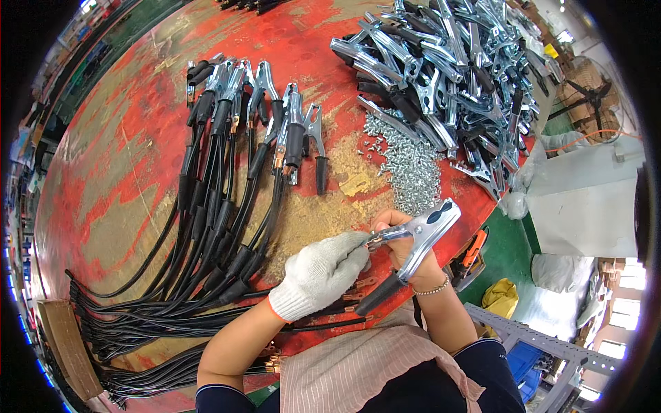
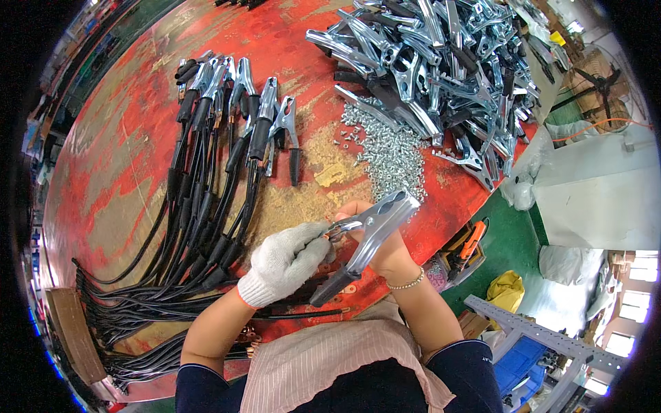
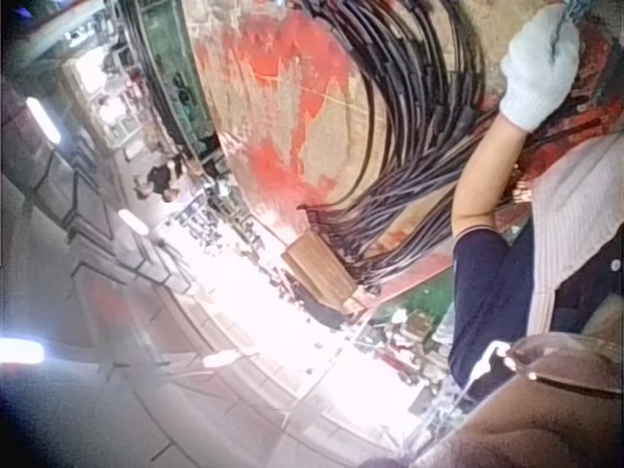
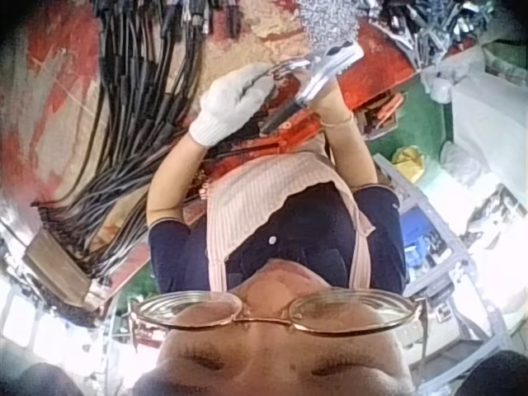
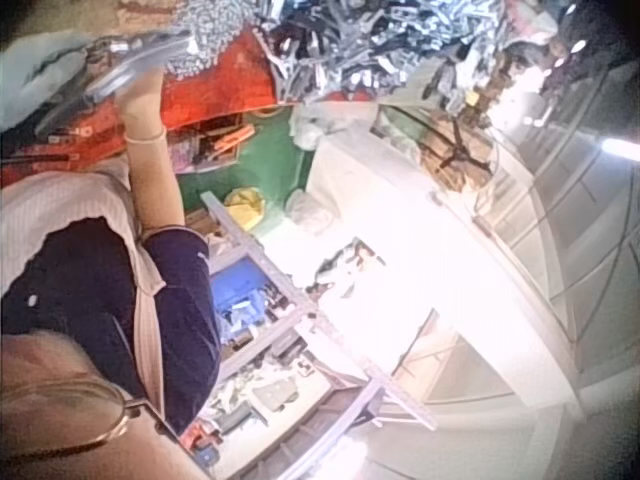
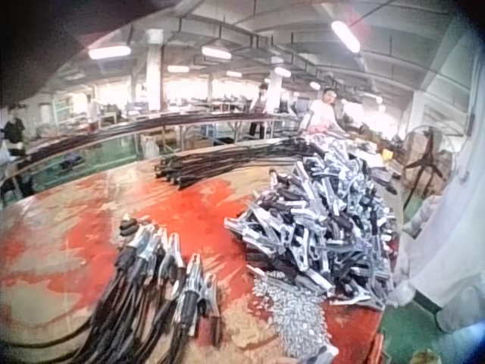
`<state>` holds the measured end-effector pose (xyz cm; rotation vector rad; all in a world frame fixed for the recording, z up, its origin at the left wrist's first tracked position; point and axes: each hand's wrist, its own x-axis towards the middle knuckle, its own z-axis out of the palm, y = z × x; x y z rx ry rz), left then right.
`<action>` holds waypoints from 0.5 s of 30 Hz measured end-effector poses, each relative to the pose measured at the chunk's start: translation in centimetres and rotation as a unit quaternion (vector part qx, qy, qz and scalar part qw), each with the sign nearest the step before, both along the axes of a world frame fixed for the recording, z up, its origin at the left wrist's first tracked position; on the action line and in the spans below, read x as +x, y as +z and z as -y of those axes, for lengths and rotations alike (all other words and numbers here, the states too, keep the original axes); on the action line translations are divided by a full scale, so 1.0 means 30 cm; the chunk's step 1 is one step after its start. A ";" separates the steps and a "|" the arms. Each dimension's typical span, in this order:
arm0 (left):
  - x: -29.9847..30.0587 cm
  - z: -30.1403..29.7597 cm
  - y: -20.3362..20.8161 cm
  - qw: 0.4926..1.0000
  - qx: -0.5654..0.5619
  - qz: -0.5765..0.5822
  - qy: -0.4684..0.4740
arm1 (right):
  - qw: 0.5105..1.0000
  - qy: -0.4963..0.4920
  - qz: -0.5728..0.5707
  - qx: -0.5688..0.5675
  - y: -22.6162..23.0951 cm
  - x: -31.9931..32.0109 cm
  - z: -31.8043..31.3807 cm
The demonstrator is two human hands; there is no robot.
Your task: The person assembles battery booster cables by taking metal clamps from a pile and attaching them onto the cable ends by hand on a work table.
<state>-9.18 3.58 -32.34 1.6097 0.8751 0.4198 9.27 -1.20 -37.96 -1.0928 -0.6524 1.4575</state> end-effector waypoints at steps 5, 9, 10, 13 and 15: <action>0.001 -0.008 -0.003 0.999 0.013 -0.010 -0.033 | 1.000 0.016 0.024 0.007 -0.048 0.030 0.038; -0.003 0.004 -0.023 0.999 0.036 -0.017 0.008 | 0.990 -0.085 -0.081 -0.078 0.068 -0.010 0.053; 0.006 0.003 -0.009 0.999 0.035 -0.012 0.005 | 0.990 -0.089 -0.076 -0.079 0.062 0.000 0.066; 0.017 0.005 0.011 0.939 0.321 -0.102 -0.069 | 0.995 0.048 0.065 0.059 0.071 0.019 0.086; 0.016 0.017 -0.007 0.919 0.372 -0.101 -0.083 | 0.984 0.098 0.107 0.107 0.077 0.072 0.105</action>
